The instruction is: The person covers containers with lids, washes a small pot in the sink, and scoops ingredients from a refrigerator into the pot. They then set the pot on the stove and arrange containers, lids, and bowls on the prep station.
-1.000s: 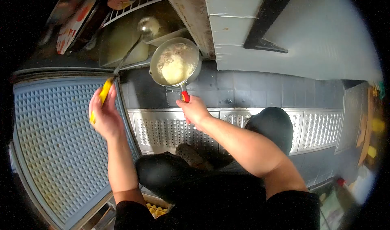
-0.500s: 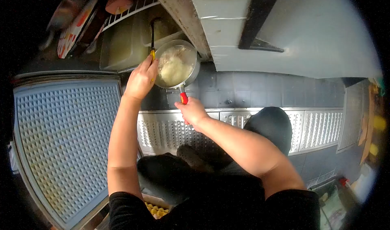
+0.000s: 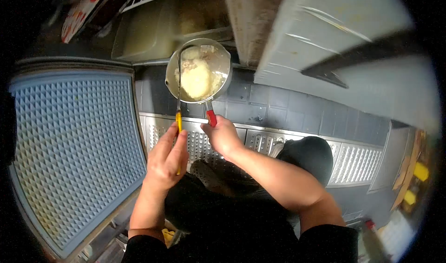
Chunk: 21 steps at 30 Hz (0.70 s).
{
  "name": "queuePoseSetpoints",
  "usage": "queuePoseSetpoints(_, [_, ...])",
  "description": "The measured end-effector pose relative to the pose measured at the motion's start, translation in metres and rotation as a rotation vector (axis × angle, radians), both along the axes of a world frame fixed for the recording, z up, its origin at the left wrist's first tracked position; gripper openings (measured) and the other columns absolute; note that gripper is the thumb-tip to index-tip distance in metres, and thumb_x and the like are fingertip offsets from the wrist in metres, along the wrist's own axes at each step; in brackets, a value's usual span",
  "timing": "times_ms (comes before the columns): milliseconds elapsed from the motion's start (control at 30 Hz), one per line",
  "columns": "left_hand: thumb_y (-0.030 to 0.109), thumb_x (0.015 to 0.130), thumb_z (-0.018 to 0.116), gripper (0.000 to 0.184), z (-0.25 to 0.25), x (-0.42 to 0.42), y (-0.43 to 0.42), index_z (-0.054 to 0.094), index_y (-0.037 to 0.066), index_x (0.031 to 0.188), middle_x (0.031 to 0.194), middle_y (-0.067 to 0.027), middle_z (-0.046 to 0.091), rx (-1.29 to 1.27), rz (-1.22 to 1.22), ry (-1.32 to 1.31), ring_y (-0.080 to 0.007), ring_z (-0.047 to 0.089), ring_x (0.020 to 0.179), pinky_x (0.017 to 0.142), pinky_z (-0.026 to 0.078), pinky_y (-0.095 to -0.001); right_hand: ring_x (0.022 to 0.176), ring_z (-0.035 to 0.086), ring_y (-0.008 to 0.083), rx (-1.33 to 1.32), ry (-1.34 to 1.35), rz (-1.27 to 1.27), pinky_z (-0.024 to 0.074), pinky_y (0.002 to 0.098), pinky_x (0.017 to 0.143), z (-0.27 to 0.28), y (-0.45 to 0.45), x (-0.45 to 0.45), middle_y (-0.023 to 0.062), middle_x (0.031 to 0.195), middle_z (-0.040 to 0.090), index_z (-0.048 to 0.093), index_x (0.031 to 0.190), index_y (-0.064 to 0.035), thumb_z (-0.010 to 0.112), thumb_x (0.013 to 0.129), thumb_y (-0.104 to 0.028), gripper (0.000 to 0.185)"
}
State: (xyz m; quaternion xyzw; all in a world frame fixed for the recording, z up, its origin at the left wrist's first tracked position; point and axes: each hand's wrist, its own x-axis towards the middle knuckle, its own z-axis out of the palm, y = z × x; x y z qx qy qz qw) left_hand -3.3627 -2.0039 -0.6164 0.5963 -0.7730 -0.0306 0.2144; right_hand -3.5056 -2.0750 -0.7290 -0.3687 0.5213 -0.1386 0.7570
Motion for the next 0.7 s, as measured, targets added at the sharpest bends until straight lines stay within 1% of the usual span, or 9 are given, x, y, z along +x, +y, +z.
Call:
queuePoseSetpoints(33, [-0.003, 0.078, 0.072, 0.038, -0.011, 0.001, 0.003, 0.067, -0.008, 0.116, 0.116, -0.0301, 0.065, -0.002, 0.009, -0.033, -0.0388, 0.071, 0.096, 0.079, 0.061, -0.0394, 0.044, 0.044, 0.0093, -0.007, 0.015, 0.042, 0.0348, 0.0272, 0.037, 0.008, -0.002, 0.001, -0.0014, 0.062, 0.049, 0.055, 0.093, -0.0067, 0.064, 0.1, -0.016, 0.015])
queuePoseSetpoints(133, [-0.003, 0.077, 0.072, 0.037, -0.007, 0.011, 0.006, 0.068, -0.007, 0.114, 0.116, -0.0305, 0.064, 0.039, 0.049, -0.006, -0.0392, 0.071, 0.096, 0.078, 0.061, -0.0402, 0.063, 0.055, 0.0142, 0.091, 0.07, 0.111, 0.0445, 0.035, 0.058, 0.023, -0.007, 0.008, 0.0026, 0.07, 0.058, 0.059, 0.092, -0.0031, 0.067, 0.097, -0.018, 0.018])
queuePoseSetpoints(267, [-0.005, 0.085, 0.067, 0.024, 0.002, 0.021, 0.024, 0.068, -0.008, 0.109, 0.108, -0.0329, 0.067, -0.171, 0.132, 0.011, -0.039, 0.073, 0.09, 0.076, 0.063, -0.0403, 0.053, 0.05, 0.0122, -0.18, 0.011, 0.12, 0.042, 0.0336, 0.05, -0.002, 0.001, 0.016, 0.0012, 0.067, 0.054, 0.058, 0.093, -0.0047, 0.069, 0.096, -0.019, 0.018])
queuePoseSetpoints(300, [-0.003, 0.091, 0.063, 0.019, 0.005, 0.024, 0.028, 0.068, -0.01, 0.108, 0.106, -0.0352, 0.067, -0.197, 0.183, 0.064, -0.0405, 0.074, 0.093, 0.079, 0.063, -0.0423, 0.042, 0.044, 0.0084, -0.212, -0.005, 0.132, 0.0367, 0.0265, 0.038, -0.003, 0.0, 0.021, -0.0022, 0.061, 0.048, 0.052, 0.09, -0.008, 0.065, 0.099, -0.016, 0.018])
queuePoseSetpoints(400, [-0.003, 0.098, 0.055, 0.019, 0.006, 0.045, 0.012, 0.066, -0.013, 0.111, 0.109, -0.0347, 0.067, -0.346, 0.374, 0.088, -0.0402, 0.072, 0.1, 0.081, 0.063, -0.043, 0.042, 0.043, 0.0083, -0.048, -0.006, 0.132, 0.0374, 0.0271, 0.039, 0.011, -0.009, 0.029, -0.002, 0.06, 0.047, 0.052, 0.091, -0.0079, 0.065, 0.099, -0.017, 0.018])
queuePoseSetpoints(433, [-0.004, 0.099, 0.054, 0.019, 0.008, 0.057, -0.004, 0.065, -0.013, 0.112, 0.111, -0.0322, 0.067, -0.37, 0.377, 0.135, -0.0378, 0.072, 0.1, 0.083, 0.062, -0.0415, 0.044, 0.043, 0.0082, 0.068, -0.031, 0.119, 0.0375, 0.027, 0.039, 0.02, -0.014, 0.029, -0.0019, 0.062, 0.046, 0.052, 0.093, -0.0077, 0.066, 0.099, -0.017, 0.018])
queuePoseSetpoints(533, [-0.005, 0.101, 0.053, 0.02, -0.012, 0.104, -0.052, 0.065, -0.012, 0.115, 0.111, -0.0221, 0.069, -0.436, 0.402, 0.357, -0.0296, 0.072, 0.097, 0.087, 0.06, -0.0366, 0.046, 0.043, 0.0081, 0.071, -0.044, 0.108, 0.037, 0.0261, 0.039, 0.013, -0.014, 0.03, -0.0016, 0.064, 0.047, 0.053, 0.097, -0.0071, 0.065, 0.099, -0.017, 0.017])
queuePoseSetpoints(600, [-0.003, 0.097, 0.061, 0.015, -0.027, 0.121, -0.083, 0.07, -0.008, 0.109, 0.104, -0.0177, 0.072, -0.379, 0.545, 0.649, -0.023, 0.073, 0.092, 0.085, 0.058, -0.0314, 0.041, 0.046, 0.0111, 0.057, -0.045, 0.104, 0.0367, 0.0297, 0.037, 0.002, -0.012, 0.029, 0.0001, 0.061, 0.049, 0.054, 0.099, -0.0053, 0.066, 0.098, -0.019, 0.019])
queuePoseSetpoints(700, [0.0, 0.098, 0.062, 0.016, -0.042, 0.139, -0.112, 0.07, -0.008, 0.109, 0.101, -0.0143, 0.073, -0.305, 0.583, 0.703, -0.0185, 0.073, 0.091, 0.084, 0.058, -0.0292, 0.041, 0.047, 0.0115, 0.03, -0.018, 0.119, 0.0368, 0.0299, 0.036, -0.002, -0.011, 0.029, 0.0005, 0.061, 0.049, 0.054, 0.099, -0.0052, 0.067, 0.098, -0.02, 0.02])
